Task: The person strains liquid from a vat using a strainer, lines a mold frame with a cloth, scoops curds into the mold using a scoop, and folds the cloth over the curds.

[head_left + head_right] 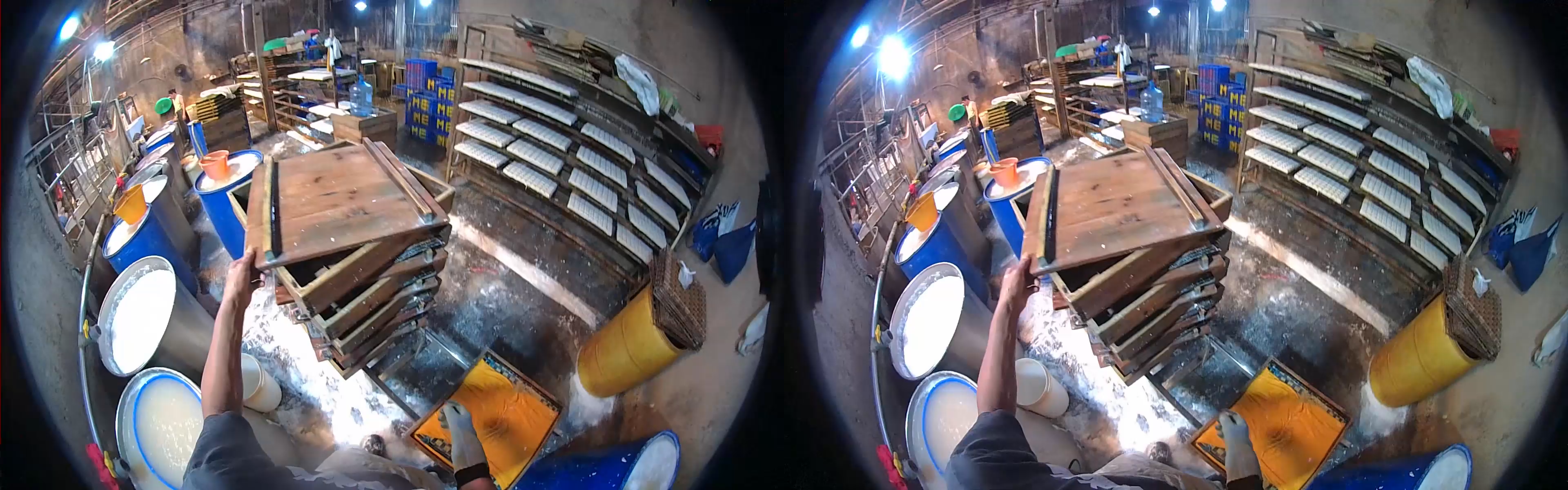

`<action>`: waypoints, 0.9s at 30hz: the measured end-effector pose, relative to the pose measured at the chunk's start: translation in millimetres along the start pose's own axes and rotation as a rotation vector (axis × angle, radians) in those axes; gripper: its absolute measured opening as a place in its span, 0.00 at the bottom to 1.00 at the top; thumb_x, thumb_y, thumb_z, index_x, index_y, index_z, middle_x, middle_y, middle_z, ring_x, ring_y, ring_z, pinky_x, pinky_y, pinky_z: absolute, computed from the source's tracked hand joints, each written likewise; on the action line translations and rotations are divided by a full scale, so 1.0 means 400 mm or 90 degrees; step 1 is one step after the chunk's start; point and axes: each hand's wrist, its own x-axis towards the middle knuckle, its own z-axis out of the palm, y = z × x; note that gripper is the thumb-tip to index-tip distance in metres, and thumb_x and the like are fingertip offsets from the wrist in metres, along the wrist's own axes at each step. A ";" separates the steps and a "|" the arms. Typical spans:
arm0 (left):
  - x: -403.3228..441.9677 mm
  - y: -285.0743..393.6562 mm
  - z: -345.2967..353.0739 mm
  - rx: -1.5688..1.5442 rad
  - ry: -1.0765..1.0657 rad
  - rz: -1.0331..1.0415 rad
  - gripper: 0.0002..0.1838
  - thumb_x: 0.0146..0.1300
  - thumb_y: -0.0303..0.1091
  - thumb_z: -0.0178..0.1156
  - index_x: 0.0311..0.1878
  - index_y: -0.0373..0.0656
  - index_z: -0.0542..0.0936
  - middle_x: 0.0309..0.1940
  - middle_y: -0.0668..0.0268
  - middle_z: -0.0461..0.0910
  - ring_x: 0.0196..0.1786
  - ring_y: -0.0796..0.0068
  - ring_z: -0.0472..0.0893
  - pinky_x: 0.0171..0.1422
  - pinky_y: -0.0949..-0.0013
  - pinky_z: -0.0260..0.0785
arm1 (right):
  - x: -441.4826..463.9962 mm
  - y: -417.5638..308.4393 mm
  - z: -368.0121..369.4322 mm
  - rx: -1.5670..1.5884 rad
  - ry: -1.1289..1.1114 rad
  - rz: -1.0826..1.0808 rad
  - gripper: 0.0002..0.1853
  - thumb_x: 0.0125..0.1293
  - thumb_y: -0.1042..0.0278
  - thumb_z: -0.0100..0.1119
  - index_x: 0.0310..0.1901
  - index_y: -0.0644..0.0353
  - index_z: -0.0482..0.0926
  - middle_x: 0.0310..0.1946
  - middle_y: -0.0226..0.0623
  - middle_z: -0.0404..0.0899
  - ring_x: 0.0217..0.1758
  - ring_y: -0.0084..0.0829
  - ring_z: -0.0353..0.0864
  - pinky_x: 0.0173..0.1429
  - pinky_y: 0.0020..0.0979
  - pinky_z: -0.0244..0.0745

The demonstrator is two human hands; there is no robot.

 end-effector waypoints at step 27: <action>-0.599 0.017 0.293 0.463 0.147 0.256 0.22 0.70 0.46 0.53 0.31 0.34 0.75 0.21 0.73 0.69 0.27 0.83 0.65 0.29 0.75 0.58 | -0.191 -0.424 -0.129 0.132 -0.106 -0.031 0.23 0.61 0.61 0.64 0.56 0.58 0.76 0.47 0.27 0.79 0.47 0.27 0.78 0.53 0.30 0.71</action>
